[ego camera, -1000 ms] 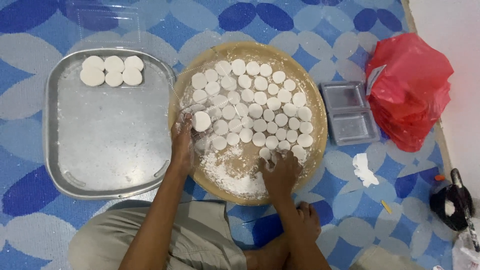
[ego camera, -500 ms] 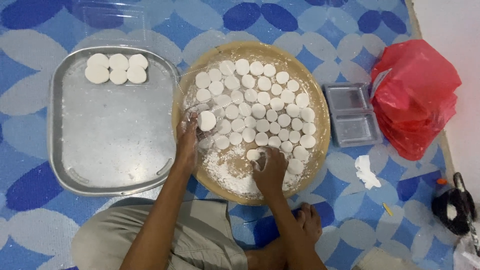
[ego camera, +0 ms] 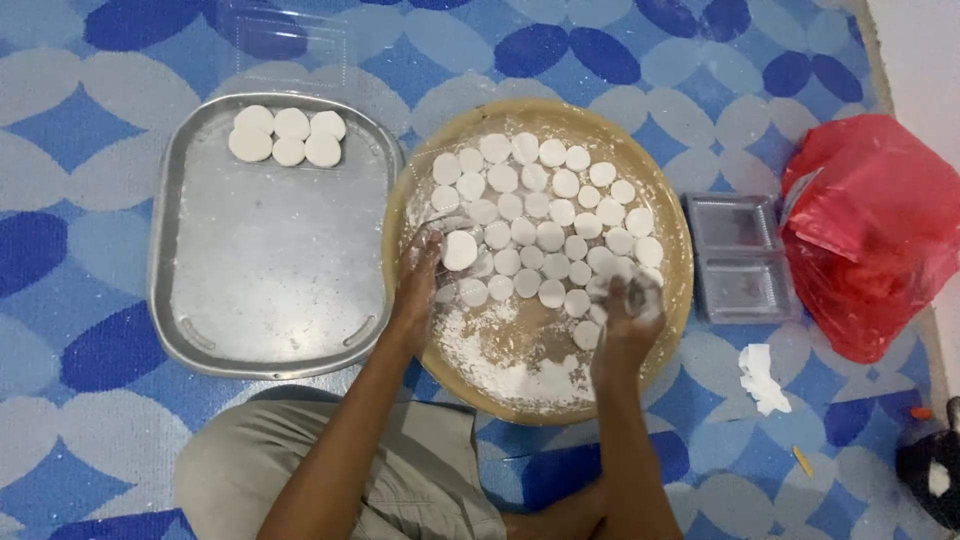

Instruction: Flattening small white dough discs on a large tray and then packing them into a container.

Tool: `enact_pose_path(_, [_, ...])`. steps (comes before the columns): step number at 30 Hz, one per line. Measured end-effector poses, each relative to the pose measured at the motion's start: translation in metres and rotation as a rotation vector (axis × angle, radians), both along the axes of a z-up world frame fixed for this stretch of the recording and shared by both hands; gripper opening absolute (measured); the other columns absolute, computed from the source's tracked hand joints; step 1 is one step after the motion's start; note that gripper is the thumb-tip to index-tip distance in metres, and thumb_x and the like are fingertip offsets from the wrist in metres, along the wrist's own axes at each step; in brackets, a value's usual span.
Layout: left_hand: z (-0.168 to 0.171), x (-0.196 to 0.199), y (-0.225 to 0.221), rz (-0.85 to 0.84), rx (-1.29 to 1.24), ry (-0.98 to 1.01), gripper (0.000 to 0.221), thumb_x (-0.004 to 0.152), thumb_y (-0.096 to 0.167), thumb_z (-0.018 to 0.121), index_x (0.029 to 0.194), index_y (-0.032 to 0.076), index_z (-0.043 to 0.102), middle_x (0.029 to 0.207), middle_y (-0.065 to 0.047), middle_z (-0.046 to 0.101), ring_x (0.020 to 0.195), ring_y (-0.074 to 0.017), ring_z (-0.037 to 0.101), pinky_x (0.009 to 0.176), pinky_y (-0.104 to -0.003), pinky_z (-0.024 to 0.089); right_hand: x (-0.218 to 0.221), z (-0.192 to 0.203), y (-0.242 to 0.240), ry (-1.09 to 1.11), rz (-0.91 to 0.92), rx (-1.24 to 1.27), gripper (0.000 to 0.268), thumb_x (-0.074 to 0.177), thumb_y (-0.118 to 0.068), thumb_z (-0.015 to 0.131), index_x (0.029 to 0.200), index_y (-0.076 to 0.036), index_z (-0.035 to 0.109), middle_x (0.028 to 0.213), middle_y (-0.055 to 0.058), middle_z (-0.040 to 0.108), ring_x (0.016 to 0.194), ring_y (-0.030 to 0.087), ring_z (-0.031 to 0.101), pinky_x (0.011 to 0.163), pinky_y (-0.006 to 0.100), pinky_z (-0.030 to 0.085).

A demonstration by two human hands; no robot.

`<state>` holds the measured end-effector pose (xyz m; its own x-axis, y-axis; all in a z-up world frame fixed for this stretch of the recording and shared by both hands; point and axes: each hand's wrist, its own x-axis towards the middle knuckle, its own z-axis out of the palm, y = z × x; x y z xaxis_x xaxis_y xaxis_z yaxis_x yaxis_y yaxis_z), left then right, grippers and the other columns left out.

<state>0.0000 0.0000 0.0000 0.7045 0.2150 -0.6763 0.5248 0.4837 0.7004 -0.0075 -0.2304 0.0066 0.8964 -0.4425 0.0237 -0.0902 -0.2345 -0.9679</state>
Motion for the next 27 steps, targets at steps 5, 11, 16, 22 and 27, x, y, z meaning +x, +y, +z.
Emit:
enact_pose_path(5, [-0.044,-0.001,-0.002,-0.072,0.051,0.038,0.091,0.084,0.071,0.062,0.155,0.02,0.037,0.149,-0.023,0.048,0.135,-0.0385,0.051,0.104,-0.053,0.049,0.03,0.038,0.034,0.198,0.372,-0.387,0.026,0.099,-0.025,0.066,0.119,-0.009,0.069,0.1,0.012,0.071,0.092,0.024,0.07,0.081,0.041,0.056])
enact_pose_path(11, [-0.026,-0.014,-0.001,-0.075,0.029,-0.14,0.062,0.095,0.044,0.057,0.146,0.011,0.05,0.141,-0.02,0.05,0.128,-0.031,0.049,0.108,-0.047,0.043,0.044,0.044,0.062,0.412,0.735,-0.711,0.034,0.093,-0.034,0.068,0.117,-0.011,0.066,0.095,0.015,0.074,0.091,0.037,0.073,0.079,0.05,0.053])
enact_pose_path(16, [-0.015,-0.007,-0.006,-0.054,0.015,-0.113,0.064,0.096,0.046,0.059,0.148,0.011,0.05,0.148,-0.022,0.047,0.135,-0.0335,0.048,0.112,-0.047,0.039,0.044,0.04,0.071,0.331,0.696,-0.67,0.034,0.091,-0.029,0.071,0.119,-0.01,0.067,0.104,0.016,0.072,0.1,0.037,0.071,0.086,0.049,0.055])
enact_pose_path(22, [-0.041,0.003,-0.006,-0.047,-0.037,0.035,0.079,0.089,0.064,0.06,0.152,0.02,0.041,0.147,-0.02,0.047,0.123,-0.0293,0.053,0.087,-0.039,0.05,0.033,0.032,0.072,0.241,0.772,-0.876,0.045,0.089,-0.027,0.073,0.13,-0.013,0.06,0.122,0.01,0.06,0.115,0.033,0.062,0.097,0.049,0.051])
enact_pose_path(27, [-0.045,0.003,0.001,-0.122,-0.005,0.075,0.083,0.088,0.071,0.056,0.155,0.025,0.036,0.146,-0.022,0.047,0.112,-0.0278,0.057,0.075,-0.032,0.049,0.03,0.028,0.077,0.159,0.728,-0.928,0.047,0.09,-0.021,0.072,0.133,-0.008,0.058,0.121,0.013,0.058,0.117,0.033,0.058,0.103,0.045,0.046])
